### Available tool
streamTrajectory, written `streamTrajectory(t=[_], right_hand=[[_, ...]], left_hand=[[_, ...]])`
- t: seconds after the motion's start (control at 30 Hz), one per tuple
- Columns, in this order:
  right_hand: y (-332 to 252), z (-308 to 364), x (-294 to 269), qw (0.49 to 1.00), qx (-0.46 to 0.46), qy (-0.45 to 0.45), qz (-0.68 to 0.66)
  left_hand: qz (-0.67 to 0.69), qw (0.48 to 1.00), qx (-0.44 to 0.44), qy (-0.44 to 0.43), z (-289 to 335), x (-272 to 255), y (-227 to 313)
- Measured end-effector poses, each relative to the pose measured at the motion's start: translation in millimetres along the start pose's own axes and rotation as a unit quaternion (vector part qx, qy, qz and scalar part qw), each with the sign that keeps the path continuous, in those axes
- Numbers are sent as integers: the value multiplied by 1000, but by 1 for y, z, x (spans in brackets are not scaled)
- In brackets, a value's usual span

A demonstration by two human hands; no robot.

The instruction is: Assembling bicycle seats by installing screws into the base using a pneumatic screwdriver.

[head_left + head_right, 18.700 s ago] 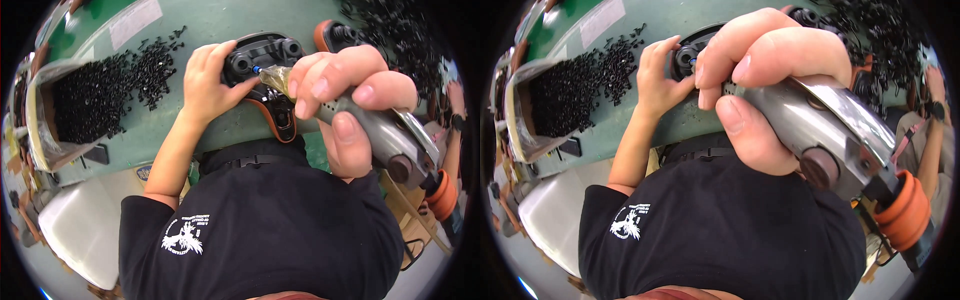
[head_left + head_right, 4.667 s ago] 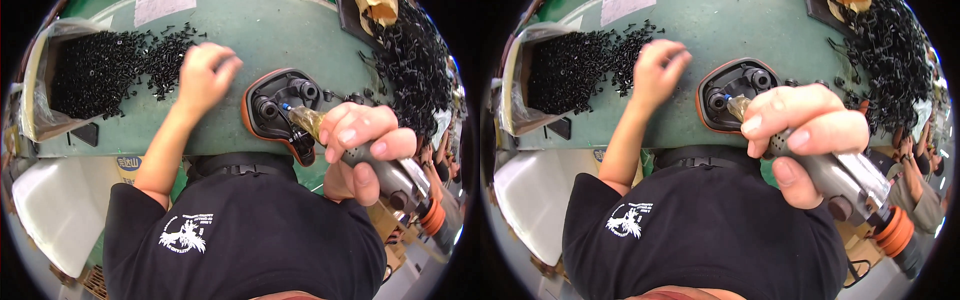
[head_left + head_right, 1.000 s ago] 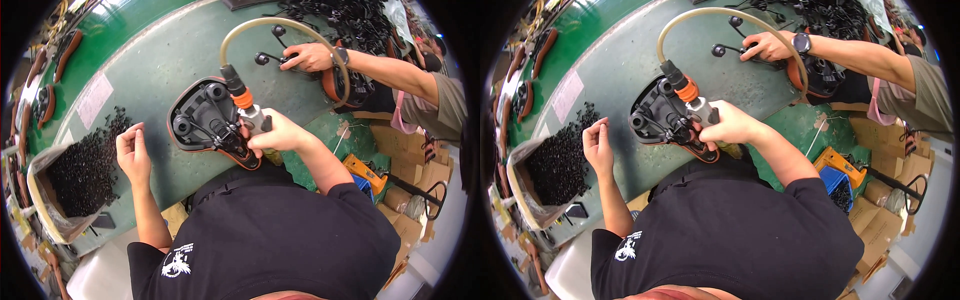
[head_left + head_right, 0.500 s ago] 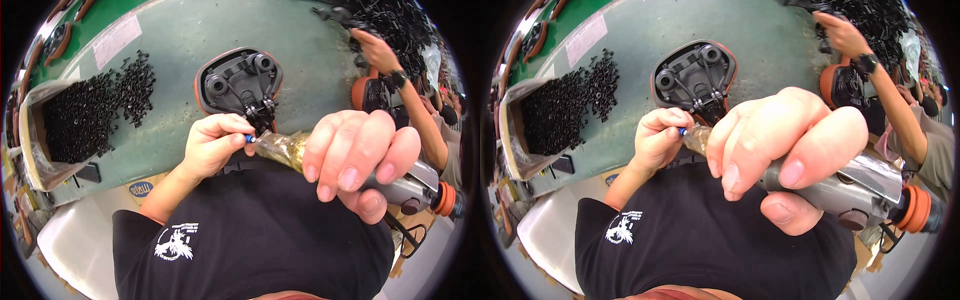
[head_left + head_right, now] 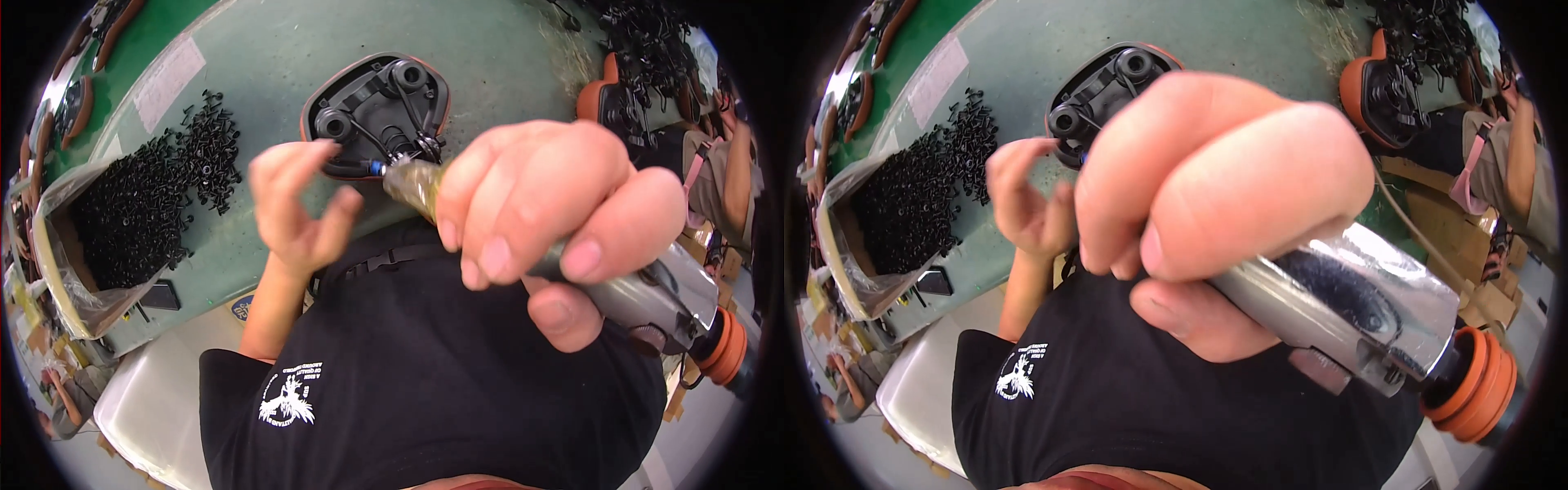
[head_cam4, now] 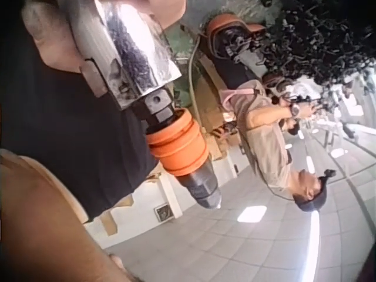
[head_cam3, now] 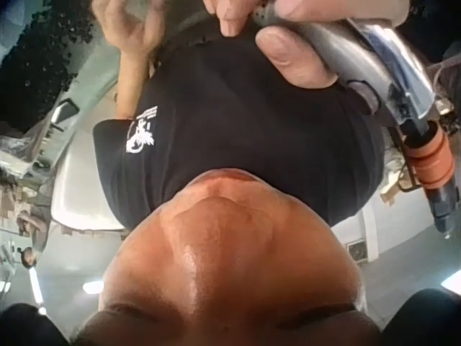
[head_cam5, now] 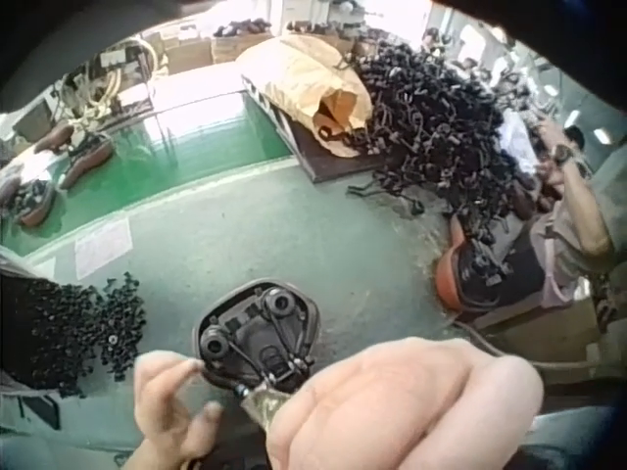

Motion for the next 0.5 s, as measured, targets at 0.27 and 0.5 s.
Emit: streamTrajectory(t=[0.27, 0.5], right_hand=[[14, -21, 8, 996, 76, -17, 52], [45, -13, 28, 994, 98, -11, 51]], left_hand=[[-172, 982, -49, 58, 4, 21, -46], [-124, 984, -84, 101, 6, 19, -45]])
Point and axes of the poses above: each hand's wrist, its own z-axis away from the middle knuckle, its own x-axis out of the palm, y = z × x, the point moved 1 cm from there along -z, towards the middle knuckle, and after that the axes turned 14 degrees about z, right-handed, at the moved point
